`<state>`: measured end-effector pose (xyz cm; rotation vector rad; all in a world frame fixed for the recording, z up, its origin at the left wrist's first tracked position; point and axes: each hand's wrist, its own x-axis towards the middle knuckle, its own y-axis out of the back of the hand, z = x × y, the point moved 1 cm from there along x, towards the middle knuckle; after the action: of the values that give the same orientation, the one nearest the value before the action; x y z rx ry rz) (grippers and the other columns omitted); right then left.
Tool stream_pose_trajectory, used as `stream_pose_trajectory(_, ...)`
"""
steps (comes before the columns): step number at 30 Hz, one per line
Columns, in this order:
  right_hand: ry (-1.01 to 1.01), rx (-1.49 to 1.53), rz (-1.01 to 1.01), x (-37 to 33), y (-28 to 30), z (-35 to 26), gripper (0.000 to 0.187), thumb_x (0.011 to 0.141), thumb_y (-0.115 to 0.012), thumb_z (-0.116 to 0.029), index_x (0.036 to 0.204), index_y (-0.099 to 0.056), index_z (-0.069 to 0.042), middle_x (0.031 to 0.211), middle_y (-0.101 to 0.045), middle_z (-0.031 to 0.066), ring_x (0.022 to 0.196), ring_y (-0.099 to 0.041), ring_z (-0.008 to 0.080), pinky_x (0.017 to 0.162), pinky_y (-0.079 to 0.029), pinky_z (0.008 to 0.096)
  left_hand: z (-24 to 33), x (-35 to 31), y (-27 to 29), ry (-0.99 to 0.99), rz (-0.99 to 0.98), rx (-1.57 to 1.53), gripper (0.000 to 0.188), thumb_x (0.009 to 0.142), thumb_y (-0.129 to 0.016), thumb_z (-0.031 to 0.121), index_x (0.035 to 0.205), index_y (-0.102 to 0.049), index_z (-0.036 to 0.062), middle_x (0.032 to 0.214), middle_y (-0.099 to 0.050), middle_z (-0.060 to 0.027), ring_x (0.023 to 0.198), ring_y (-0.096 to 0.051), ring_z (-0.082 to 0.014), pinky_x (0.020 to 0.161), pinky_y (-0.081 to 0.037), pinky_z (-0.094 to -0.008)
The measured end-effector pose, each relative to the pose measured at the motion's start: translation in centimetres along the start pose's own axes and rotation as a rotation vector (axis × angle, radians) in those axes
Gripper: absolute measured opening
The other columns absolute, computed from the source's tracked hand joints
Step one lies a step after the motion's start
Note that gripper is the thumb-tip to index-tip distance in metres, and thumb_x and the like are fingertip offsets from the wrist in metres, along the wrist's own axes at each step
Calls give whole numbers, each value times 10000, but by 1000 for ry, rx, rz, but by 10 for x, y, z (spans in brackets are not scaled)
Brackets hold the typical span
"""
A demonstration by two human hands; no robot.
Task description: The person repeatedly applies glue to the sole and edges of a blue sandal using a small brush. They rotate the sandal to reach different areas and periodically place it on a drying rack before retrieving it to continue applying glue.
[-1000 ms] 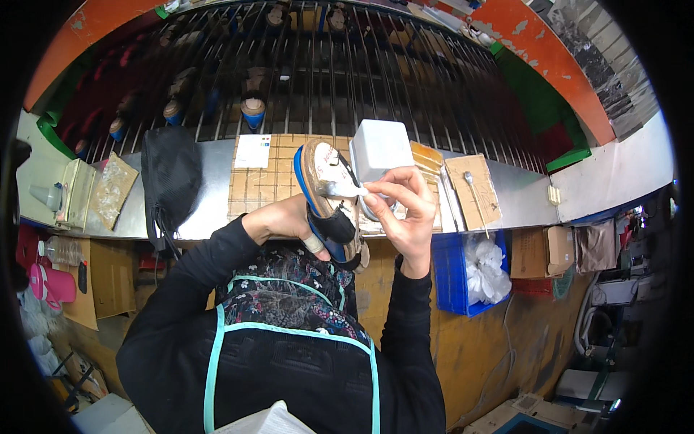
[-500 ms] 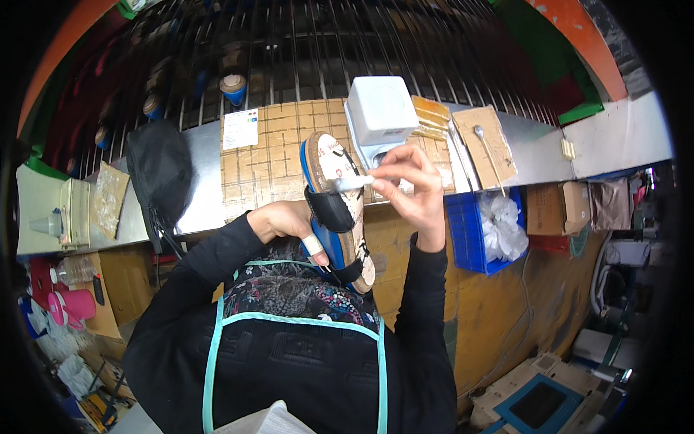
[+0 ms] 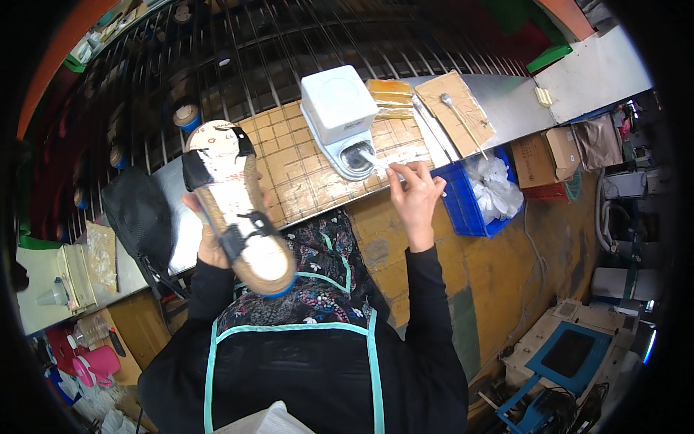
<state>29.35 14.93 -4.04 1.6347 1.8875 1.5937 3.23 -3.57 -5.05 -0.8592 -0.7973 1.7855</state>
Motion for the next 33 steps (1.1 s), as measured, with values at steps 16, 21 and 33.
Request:
stream_pose_trajectory(16,-575,742,-564,5,-9,27,252,900,-657,-251,863,-698,-5,646,-623,4,569,-477,44,546,-360,218,3,-12,-11,-44,176,281,871,879,-381,732,1378,-402,18,1253,-576,-157,1077,-619,-226,911,-535,-341)
stream_pose_trajectory(21,-343,885,-328,5,-11,-19,143,834,-724,-148,879,-715,-12,735,-662,37,622,-554,86,574,-400,229,-12,6,-20,78,110,415,784,892,-476,668,1296,-495,-4,1154,-623,-107,995,-629,-158,839,-531,-295)
stream_pose_trajectory(33,58,803,4,0,26,-123,162,764,-765,-68,925,-754,-66,918,-577,46,666,-517,98,590,-428,224,3,-4,-43,-159,-41,626,657,920,-527,566,1143,-593,-48,1030,-650,-103,921,-610,-143,821,-478,-260)
